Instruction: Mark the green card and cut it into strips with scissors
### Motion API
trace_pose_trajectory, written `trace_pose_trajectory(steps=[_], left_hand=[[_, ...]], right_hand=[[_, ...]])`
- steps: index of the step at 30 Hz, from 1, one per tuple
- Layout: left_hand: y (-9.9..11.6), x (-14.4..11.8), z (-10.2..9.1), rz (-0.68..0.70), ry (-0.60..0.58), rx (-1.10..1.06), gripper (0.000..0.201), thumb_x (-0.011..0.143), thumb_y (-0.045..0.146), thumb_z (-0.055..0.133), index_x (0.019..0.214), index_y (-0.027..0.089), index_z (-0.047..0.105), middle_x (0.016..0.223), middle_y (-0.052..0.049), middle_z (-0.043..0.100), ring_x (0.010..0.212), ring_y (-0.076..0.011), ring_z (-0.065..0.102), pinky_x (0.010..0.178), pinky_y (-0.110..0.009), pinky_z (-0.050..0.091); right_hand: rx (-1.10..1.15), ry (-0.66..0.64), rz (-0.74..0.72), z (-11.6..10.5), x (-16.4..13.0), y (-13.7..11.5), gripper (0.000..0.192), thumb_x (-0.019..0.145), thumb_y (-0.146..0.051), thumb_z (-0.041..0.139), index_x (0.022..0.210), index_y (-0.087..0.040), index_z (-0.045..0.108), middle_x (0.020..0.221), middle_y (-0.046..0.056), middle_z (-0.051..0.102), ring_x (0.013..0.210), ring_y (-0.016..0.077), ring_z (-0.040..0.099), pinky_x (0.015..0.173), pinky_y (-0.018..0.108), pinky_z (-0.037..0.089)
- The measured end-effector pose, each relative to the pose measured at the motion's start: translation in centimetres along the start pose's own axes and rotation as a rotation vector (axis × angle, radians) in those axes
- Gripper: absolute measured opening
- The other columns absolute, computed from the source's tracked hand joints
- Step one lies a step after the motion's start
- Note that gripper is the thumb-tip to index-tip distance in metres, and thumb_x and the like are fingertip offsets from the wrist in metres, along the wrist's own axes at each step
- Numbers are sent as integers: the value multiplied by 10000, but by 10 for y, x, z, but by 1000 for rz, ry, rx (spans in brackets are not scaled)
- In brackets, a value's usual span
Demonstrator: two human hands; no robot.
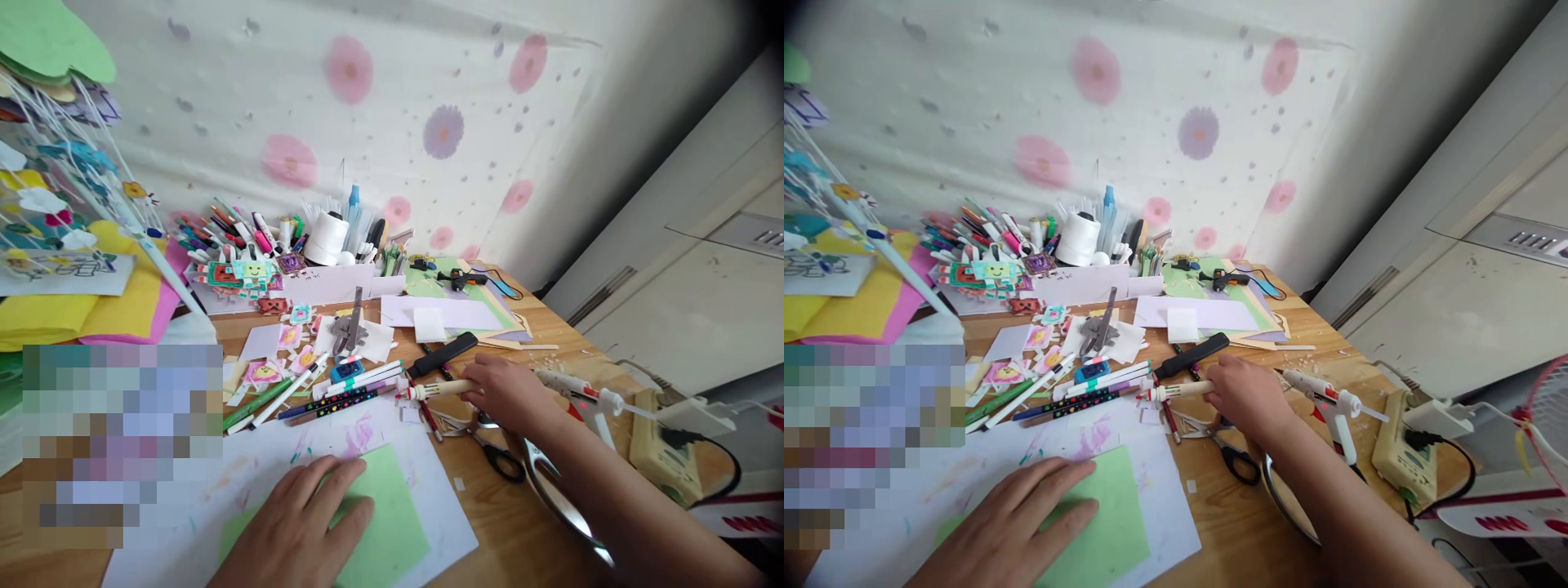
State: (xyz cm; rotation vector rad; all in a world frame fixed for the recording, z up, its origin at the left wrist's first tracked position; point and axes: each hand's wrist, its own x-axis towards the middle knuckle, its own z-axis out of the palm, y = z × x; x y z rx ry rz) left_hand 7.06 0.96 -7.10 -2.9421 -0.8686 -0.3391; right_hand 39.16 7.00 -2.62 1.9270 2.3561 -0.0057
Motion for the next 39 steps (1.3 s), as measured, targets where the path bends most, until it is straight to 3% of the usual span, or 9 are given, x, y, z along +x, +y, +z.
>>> trace_pose_trajectory(steps=[4,7,11,14,18,23,27,32,39], left_hand=[[-6,0,7,11,57,-5,304,796,346,628,1095,293,613,1321,-51,558,1138,-286,505,881,-379,476],[-6,2,10,13,52,-15,255,825,304,594,1080,292,610,1304,-47,568,1131,-275,503,886,-373,472],[3,5,10,-86,46,-107,247,795,316,623,1038,270,610,1269,-54,581,1160,-285,473,964,-433,426],[8,6,5,-130,70,-208,256,764,350,654,1003,267,612,1254,-46,589,1199,-296,449,1019,-474,378],[3,8,-6,-201,121,-508,240,800,249,593,1036,286,600,1249,-39,588,1162,-245,506,974,-360,432],[0,27,-26,-708,212,-1200,286,865,380,510,1132,279,518,1288,-72,539,1204,-249,484,966,-392,425],[11,60,-41,-749,60,-1731,389,840,447,556,1157,224,533,1175,-90,617,1079,-228,567,912,-382,449],[26,89,-34,-810,88,-1709,296,794,415,618,827,121,630,761,-69,672,689,-164,623,628,-281,495],[25,91,-21,-785,136,-1590,218,745,334,659,771,118,659,704,-33,649,643,-140,603,570,-250,517]], right_hand=[[69,35,-91,-11,29,8,218,810,-154,620,1008,-228,672,987,43,644,914,199,622,789,321,482],[120,153,-52,-15,70,12,269,904,-254,567,1165,-188,579,1244,83,563,1105,239,548,928,456,449],[235,173,10,-6,124,10,315,914,-294,565,1210,-186,549,1274,92,545,1084,245,569,900,472,479],[385,128,40,-3,139,7,299,912,-294,569,1186,-176,561,1225,88,574,1033,230,594,863,448,503],[696,73,50,-19,116,-1,236,914,-300,566,1103,-162,597,1126,69,617,941,200,620,803,403,525],[1299,1,-51,-36,43,-32,174,763,-299,669,875,-174,625,822,9,668,712,162,628,651,302,511],[1698,54,-7,-23,-6,-62,210,709,-308,681,890,-228,612,781,-20,640,641,126,571,586,257,457],[1962,59,86,1,-31,-70,286,689,-267,748,953,-245,642,869,-29,663,732,101,562,658,213,432],[2041,-90,141,7,-37,-59,214,750,-335,738,870,-161,710,742,8,671,654,109,563,600,217,434]])
